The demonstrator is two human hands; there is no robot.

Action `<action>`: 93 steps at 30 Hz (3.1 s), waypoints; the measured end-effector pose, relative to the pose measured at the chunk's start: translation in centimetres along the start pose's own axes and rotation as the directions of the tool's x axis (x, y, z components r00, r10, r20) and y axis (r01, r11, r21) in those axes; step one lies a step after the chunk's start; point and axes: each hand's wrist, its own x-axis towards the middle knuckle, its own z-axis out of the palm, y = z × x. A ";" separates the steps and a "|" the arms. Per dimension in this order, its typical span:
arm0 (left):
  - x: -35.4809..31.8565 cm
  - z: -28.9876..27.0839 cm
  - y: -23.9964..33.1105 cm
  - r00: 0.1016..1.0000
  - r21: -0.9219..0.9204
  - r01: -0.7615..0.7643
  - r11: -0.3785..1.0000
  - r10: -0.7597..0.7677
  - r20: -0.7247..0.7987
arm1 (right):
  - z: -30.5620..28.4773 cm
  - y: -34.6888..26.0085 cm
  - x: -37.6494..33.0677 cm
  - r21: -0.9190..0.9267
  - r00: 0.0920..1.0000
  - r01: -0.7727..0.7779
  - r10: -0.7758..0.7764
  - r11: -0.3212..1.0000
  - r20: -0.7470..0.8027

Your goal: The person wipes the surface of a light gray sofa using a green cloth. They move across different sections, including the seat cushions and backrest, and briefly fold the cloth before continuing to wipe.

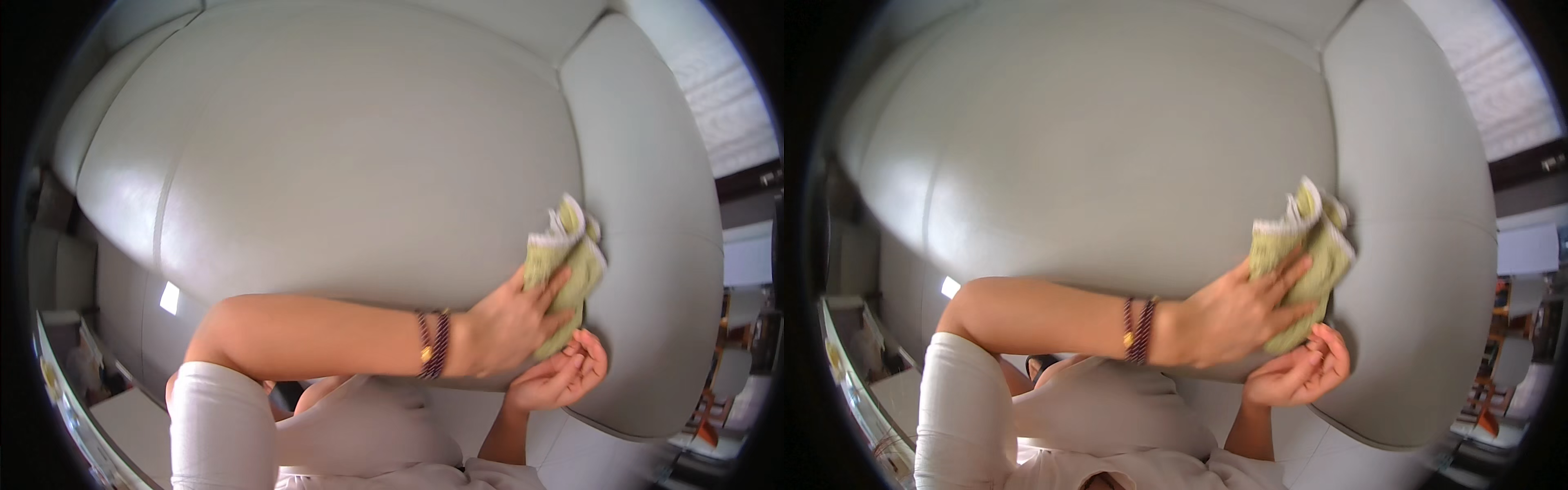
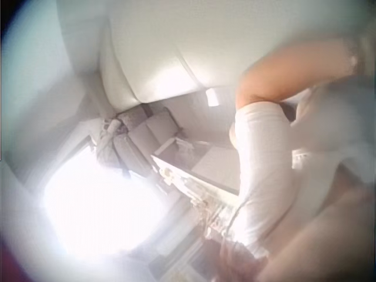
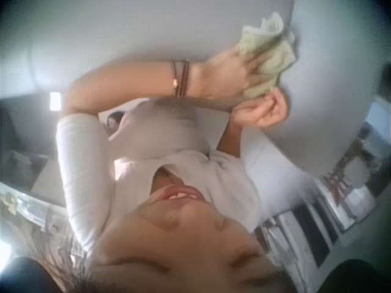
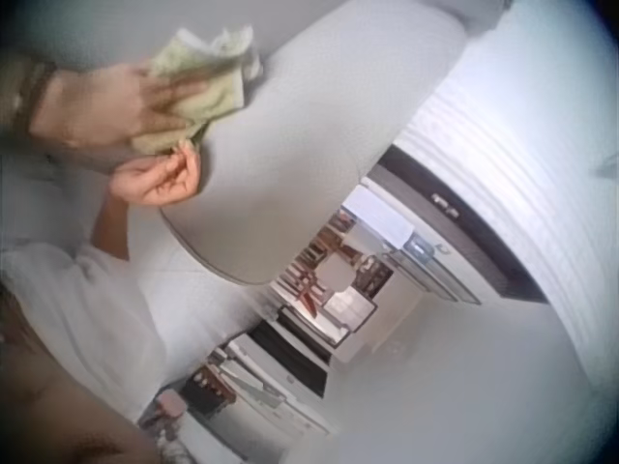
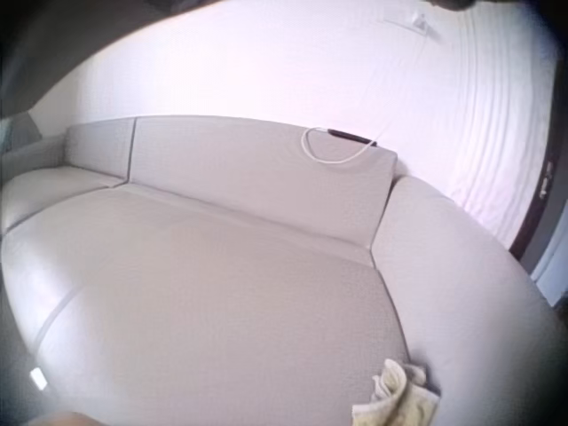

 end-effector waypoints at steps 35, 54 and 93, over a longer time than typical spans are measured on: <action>-35.5 10.3 -4.8 0.565 -0.065 0.371 0.926 -0.280 -0.776 | 21.5 -13.9 -12.9 0.136 0.645 -0.063 -0.064 0.989 0.762; -47.0 9.2 -17.5 -0.626 -0.910 -0.219 0.351 -0.766 -0.145 | 24.5 -15.0 -18.5 0.091 0.568 0.204 -0.193 0.975 0.800; -68.4 0.0 -41.4 -0.642 -0.949 0.156 0.275 -0.702 -0.309 | 25.7 -12.0 -18.3 0.025 0.485 0.452 -0.269 0.892 0.832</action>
